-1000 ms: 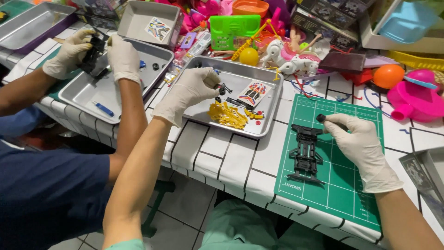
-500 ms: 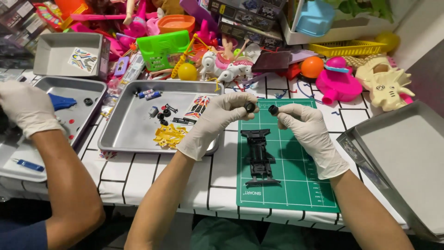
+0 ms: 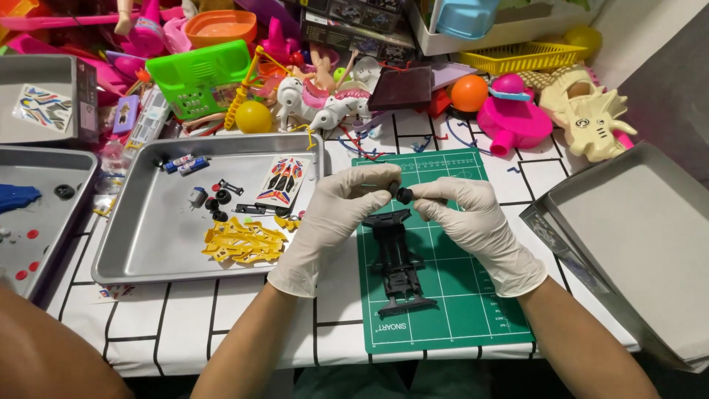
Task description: The person assembles a model vehicle chassis on a green cutting mat, attaching black wheels and small components to the frame. They handle various plastic parts from a metal tray, including yellow pieces and stickers, while wearing white gloves.
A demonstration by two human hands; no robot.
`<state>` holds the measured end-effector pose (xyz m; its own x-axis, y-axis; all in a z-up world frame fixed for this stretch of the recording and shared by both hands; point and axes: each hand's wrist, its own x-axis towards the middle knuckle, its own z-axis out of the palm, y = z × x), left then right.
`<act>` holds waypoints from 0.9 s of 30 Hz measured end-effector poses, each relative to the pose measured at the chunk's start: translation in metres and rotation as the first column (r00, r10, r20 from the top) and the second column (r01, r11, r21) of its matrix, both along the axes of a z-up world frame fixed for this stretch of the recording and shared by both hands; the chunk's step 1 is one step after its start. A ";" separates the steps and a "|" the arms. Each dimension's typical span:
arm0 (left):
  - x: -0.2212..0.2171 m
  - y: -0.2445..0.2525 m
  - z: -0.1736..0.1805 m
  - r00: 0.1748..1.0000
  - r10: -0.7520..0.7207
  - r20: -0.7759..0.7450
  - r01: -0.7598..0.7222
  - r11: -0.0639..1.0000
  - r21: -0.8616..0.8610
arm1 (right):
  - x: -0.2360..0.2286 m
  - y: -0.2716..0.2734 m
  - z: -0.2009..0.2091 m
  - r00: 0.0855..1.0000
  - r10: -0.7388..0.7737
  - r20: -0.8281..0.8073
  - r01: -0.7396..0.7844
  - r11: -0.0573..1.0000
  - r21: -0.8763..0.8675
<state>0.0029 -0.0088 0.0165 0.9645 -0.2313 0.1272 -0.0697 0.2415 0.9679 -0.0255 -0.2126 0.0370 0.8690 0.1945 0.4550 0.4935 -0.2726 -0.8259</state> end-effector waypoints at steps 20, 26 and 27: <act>-0.017 -0.009 0.006 0.998 0.049 -0.025 -0.049 0.999 -0.003 | 0.001 -0.001 -0.001 0.983 -0.016 0.182 0.031 0.996 -0.082; -0.018 -0.008 0.002 0.997 0.083 -0.011 -0.083 0.996 -0.014 | 0.000 0.002 -0.004 0.975 -0.005 0.220 0.028 0.995 -0.098; -0.019 -0.008 0.003 0.994 0.107 0.010 -0.107 0.994 -0.008 | 0.000 0.004 -0.003 0.970 0.000 0.243 0.026 0.994 -0.103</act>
